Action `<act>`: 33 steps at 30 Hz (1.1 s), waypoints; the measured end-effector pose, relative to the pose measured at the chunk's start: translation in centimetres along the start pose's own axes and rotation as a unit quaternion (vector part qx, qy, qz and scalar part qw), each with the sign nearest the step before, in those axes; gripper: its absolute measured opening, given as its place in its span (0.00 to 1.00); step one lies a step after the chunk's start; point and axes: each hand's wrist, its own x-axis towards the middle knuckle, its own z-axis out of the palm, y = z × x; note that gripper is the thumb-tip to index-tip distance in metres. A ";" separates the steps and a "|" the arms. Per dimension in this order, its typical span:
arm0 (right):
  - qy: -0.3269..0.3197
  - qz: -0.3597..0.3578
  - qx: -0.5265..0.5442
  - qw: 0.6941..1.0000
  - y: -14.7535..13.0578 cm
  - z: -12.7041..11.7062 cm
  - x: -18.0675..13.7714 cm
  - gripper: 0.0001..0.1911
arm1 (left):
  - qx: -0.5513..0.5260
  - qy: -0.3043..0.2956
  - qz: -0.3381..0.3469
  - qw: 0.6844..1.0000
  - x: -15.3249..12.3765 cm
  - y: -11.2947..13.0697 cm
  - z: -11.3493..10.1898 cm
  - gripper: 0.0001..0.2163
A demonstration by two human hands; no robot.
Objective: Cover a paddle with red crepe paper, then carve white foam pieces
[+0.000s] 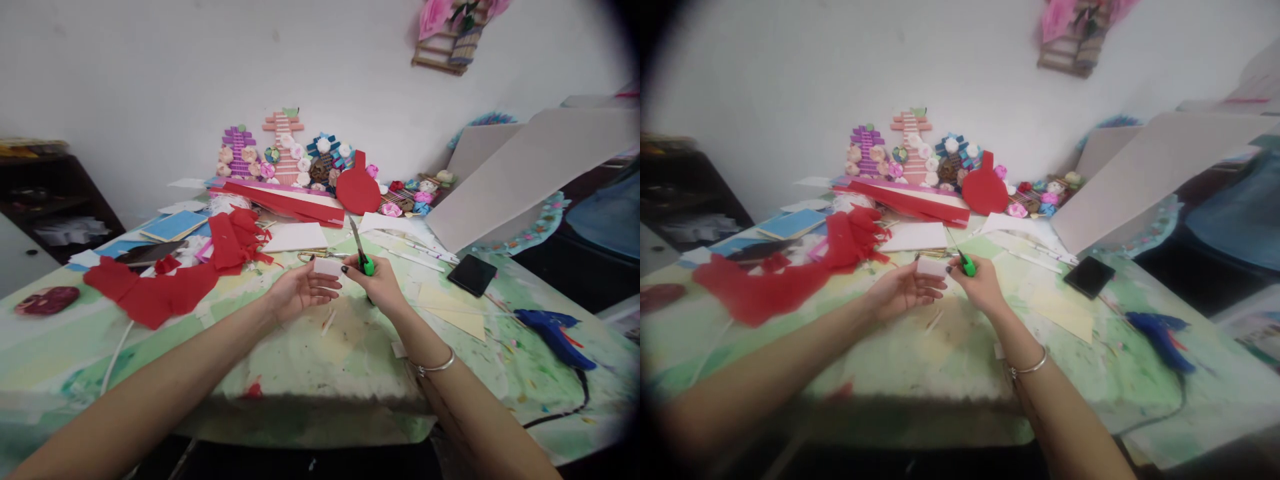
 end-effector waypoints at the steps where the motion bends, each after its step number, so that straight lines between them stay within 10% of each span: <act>1: 0.003 0.003 0.000 1.000 0.0 0.0 0.0 0.11 | 0.002 -0.006 -0.009 1.000 0.0 0.0 -0.1 0.22; 33: -0.030 -0.036 -0.034 0.998 -0.1 0.1 -0.2 0.10 | 0.116 0.072 0.137 0.981 0.2 -0.3 0.2 0.08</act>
